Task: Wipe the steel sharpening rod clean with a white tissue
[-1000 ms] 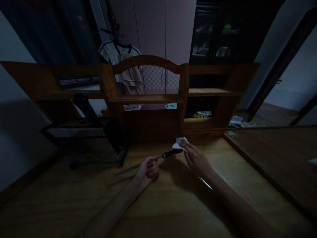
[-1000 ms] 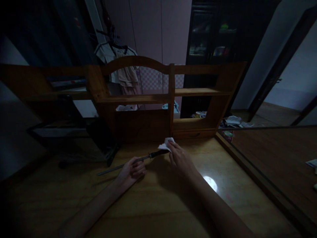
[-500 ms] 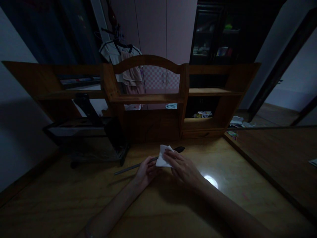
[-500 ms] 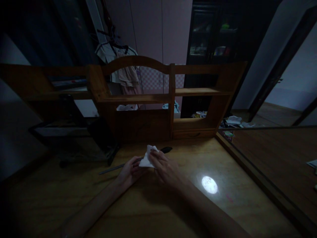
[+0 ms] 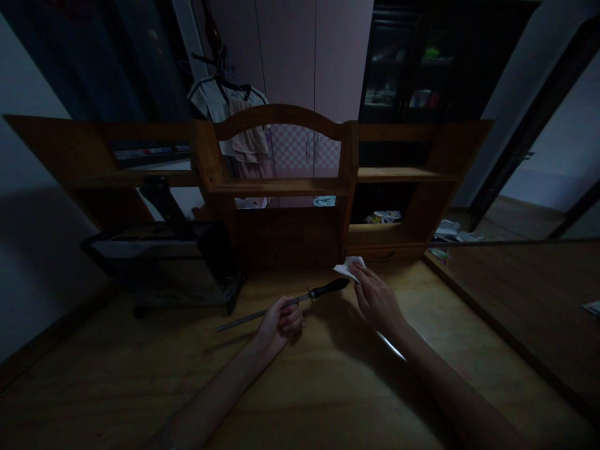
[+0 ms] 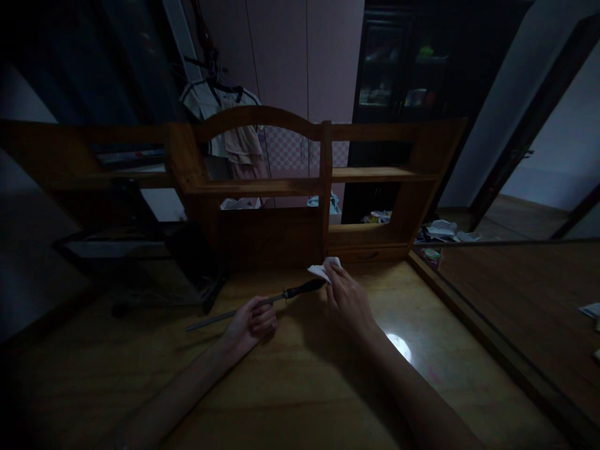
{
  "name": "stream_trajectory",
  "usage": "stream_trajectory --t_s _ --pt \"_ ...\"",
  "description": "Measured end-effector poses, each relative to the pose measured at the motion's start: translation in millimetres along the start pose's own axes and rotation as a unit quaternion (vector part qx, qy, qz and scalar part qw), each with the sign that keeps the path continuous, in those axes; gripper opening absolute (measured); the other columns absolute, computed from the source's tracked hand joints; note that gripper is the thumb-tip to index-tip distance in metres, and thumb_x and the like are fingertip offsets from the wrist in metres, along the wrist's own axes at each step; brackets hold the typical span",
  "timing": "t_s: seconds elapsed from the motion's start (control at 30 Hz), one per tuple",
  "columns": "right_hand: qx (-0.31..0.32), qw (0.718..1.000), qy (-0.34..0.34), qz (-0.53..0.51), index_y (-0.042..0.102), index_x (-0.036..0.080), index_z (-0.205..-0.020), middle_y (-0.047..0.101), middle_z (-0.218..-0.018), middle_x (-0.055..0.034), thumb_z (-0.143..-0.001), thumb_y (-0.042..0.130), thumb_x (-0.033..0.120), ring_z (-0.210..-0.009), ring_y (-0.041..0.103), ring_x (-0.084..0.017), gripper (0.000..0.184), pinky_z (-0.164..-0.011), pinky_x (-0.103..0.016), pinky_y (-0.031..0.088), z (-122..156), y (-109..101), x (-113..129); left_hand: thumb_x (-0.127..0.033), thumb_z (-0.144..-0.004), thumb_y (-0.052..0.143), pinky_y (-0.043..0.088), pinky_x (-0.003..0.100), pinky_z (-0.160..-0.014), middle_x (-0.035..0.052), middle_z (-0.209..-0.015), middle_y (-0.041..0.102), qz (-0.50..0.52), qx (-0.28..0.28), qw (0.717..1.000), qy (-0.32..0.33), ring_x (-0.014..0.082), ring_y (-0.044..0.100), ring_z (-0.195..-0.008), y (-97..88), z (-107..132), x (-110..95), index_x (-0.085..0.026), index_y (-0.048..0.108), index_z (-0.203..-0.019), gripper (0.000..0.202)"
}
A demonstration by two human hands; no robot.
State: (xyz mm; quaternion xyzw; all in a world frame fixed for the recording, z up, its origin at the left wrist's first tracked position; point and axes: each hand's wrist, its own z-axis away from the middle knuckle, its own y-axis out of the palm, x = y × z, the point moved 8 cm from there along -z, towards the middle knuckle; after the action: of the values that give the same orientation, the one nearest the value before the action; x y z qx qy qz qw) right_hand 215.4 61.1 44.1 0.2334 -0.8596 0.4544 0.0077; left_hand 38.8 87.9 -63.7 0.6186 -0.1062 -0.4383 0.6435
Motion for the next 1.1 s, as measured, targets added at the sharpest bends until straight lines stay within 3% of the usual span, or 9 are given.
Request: stream_trajectory --t_s 0.2,0.3,0.5,0.63,0.73,0.87,1.0,1.1 --pt "0.077 0.986 -0.131 -0.072 0.031 0.012 -0.138 0.024 -0.138 -0.004 -0.088 0.034 0.015 -0.129 0.016 -0.016 0.05 -0.107 -0.03 0.023 6.4 5.3 67.4 -0.03 -0.082 0.049 0.04 0.03 -0.063 -0.0055 -0.045 0.01 -0.031 -0.077 0.997 0.004 0.0073 0.014 -0.037 -12.4 0.4 -2.6 -0.016 0.022 -0.057 0.039" --pt "0.117 0.979 -0.151 -0.071 0.035 0.012 -0.136 0.025 -0.137 -0.0044 -0.088 0.037 0.017 -0.129 0.015 -0.015 0.049 -0.107 -0.028 0.022 10.6 17.7 78.5 -0.03 -0.081 0.05 0.041 0.031 -0.066 -0.0058 -0.045 0.011 -0.035 -0.08 0.996 0.008 0.0071 0.017 -0.037 -13.4 0.6 -3.0 -0.015 0.023 -0.059 0.038" --pt "0.082 0.993 -0.079 -0.033 0.035 0.013 -0.135 0.029 -0.135 -0.0058 -0.09 0.034 0.017 -0.127 0.021 -0.013 0.045 -0.105 -0.028 0.025 6.0 21.3 39.3 -0.031 -0.087 0.039 0.039 0.033 -0.067 -0.0056 -0.044 0.009 -0.016 -0.013 1.0 0.006 0.0074 0.012 -0.037 -3.7 -0.8 -0.4 -0.016 0.022 -0.057 0.038" --pt "0.042 0.999 -0.012 0.002 0.041 0.016 -0.131 0.036 -0.13 -0.0047 -0.093 0.031 0.019 -0.123 0.029 -0.015 0.039 -0.103 -0.031 0.028 1.1 10.9 6.9 -0.03 -0.087 0.038 0.038 0.031 -0.066 -0.0052 -0.044 0.009 0.001 0.028 1.0 0.0 0.0081 0.012 -0.038 2.0 -0.9 0.9 -0.017 0.022 -0.055 0.038" --pt "0.005 1.0 0.008 0.004 0.041 0.015 -0.131 0.036 -0.131 -0.0049 -0.094 0.03 0.019 -0.121 0.031 -0.016 0.038 -0.102 -0.033 0.029 -0.3 -1.2 -2.0 -0.029 -0.087 0.038 0.038 0.031 -0.063 -0.005 -0.044 0.009 0.006 0.028 1.0 0.007 0.0084 0.012 -0.038 2.7 -0.4 -1.1 -0.017 0.021 -0.054 0.039" --pt "0.003 0.998 -0.054 -0.039 0.033 0.014 -0.137 0.028 -0.136 -0.0034 -0.092 0.03 0.015 -0.126 0.022 -0.016 0.045 -0.107 -0.033 0.024 0.3 -7.6 23.6 -0.03 -0.087 0.037 0.039 0.031 -0.063 -0.0048 -0.044 0.008 -0.003 -0.01 1.0 0.008 0.0081 0.011 -0.037 -1.0 1.0 -1.5 -0.017 0.02 -0.055 0.039" --pt "0.072 0.983 -0.15 -0.078 0.033 0.011 -0.137 0.024 -0.138 -0.0027 -0.087 0.035 0.013 -0.129 0.016 -0.017 0.051 -0.108 -0.032 0.022 5.4 3.1 69.1 -0.032 -0.085 0.045 0.04 0.03 -0.061 -0.0053 -0.045 0.012 -0.031 -0.077 0.996 0.012 0.0072 0.015 -0.036 -11.7 3.3 -1.7 -0.015 0.023 -0.058 0.038" --pt "0.119 0.975 -0.177 -0.067 0.035 0.011 -0.136 0.023 -0.138 -0.002 -0.083 0.041 0.012 -0.13 0.011 -0.017 0.053 -0.109 -0.032 0.019 8.8 14.8 83.9 -0.03 -0.082 0.05 0.04 0.028 -0.062 -0.0062 -0.045 0.015 -0.02 -0.084 0.996 0.026 0.0061 0.016 -0.038 -13.7 3.4 -3.5 -0.014 0.026 -0.061 0.035"
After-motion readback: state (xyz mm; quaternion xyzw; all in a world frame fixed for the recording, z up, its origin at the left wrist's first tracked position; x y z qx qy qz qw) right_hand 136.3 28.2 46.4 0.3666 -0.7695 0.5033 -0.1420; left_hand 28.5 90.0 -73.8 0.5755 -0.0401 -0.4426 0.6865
